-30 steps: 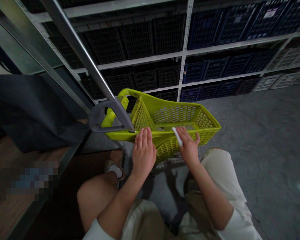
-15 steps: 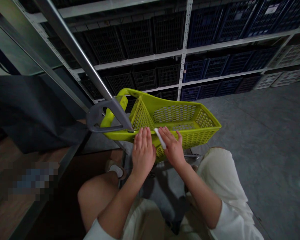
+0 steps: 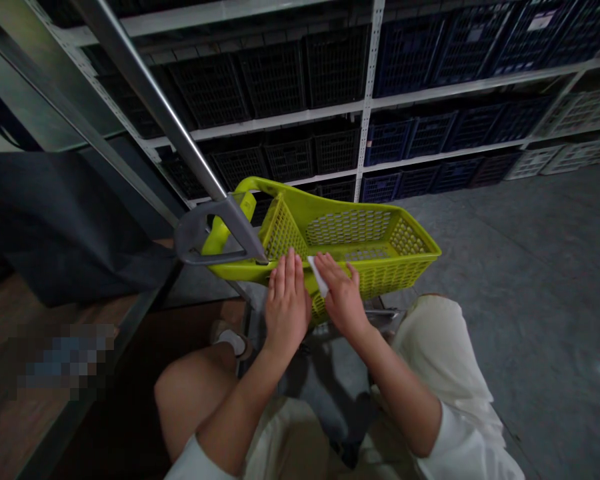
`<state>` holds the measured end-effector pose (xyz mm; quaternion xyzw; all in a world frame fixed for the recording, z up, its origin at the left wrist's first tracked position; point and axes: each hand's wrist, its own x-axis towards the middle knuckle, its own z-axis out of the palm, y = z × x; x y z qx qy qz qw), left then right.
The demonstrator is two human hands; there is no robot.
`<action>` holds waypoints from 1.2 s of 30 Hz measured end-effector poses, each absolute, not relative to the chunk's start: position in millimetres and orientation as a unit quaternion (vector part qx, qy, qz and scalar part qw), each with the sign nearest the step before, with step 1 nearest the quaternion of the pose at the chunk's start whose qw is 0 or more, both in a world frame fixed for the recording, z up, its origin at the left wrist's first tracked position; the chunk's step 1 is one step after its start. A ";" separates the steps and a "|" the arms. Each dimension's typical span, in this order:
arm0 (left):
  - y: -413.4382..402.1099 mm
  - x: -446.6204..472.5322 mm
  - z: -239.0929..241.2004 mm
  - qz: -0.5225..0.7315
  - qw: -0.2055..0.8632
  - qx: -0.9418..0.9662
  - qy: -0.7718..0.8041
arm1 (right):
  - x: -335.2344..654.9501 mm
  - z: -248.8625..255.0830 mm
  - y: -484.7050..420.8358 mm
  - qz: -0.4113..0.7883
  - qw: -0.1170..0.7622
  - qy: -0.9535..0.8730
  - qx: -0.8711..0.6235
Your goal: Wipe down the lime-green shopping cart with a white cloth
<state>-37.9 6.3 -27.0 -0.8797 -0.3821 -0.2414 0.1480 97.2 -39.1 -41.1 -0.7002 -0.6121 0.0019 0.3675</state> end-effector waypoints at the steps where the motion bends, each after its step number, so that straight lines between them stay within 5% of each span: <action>1: 6.6 -37.9 -27.9 -0.244 0.150 -0.878 -0.383 | 89.4 -36.3 -35.7 0.011 0.369 -0.634 -0.680; 13: 5.1 -38.5 -25.5 -0.234 0.133 -0.884 -0.382 | 174.4 -90.8 -71.2 -0.110 0.328 -0.506 -0.790; 24: 6.8 -37.5 -29.2 -0.244 0.144 -0.877 -0.388 | 88.8 -35.9 -34.3 0.004 0.365 -0.642 -0.675; 36: 6.5 -38.7 -28.8 -0.233 0.143 -0.883 -0.382 | 153.1 -85.3 -62.0 -0.086 0.361 -0.466 -0.803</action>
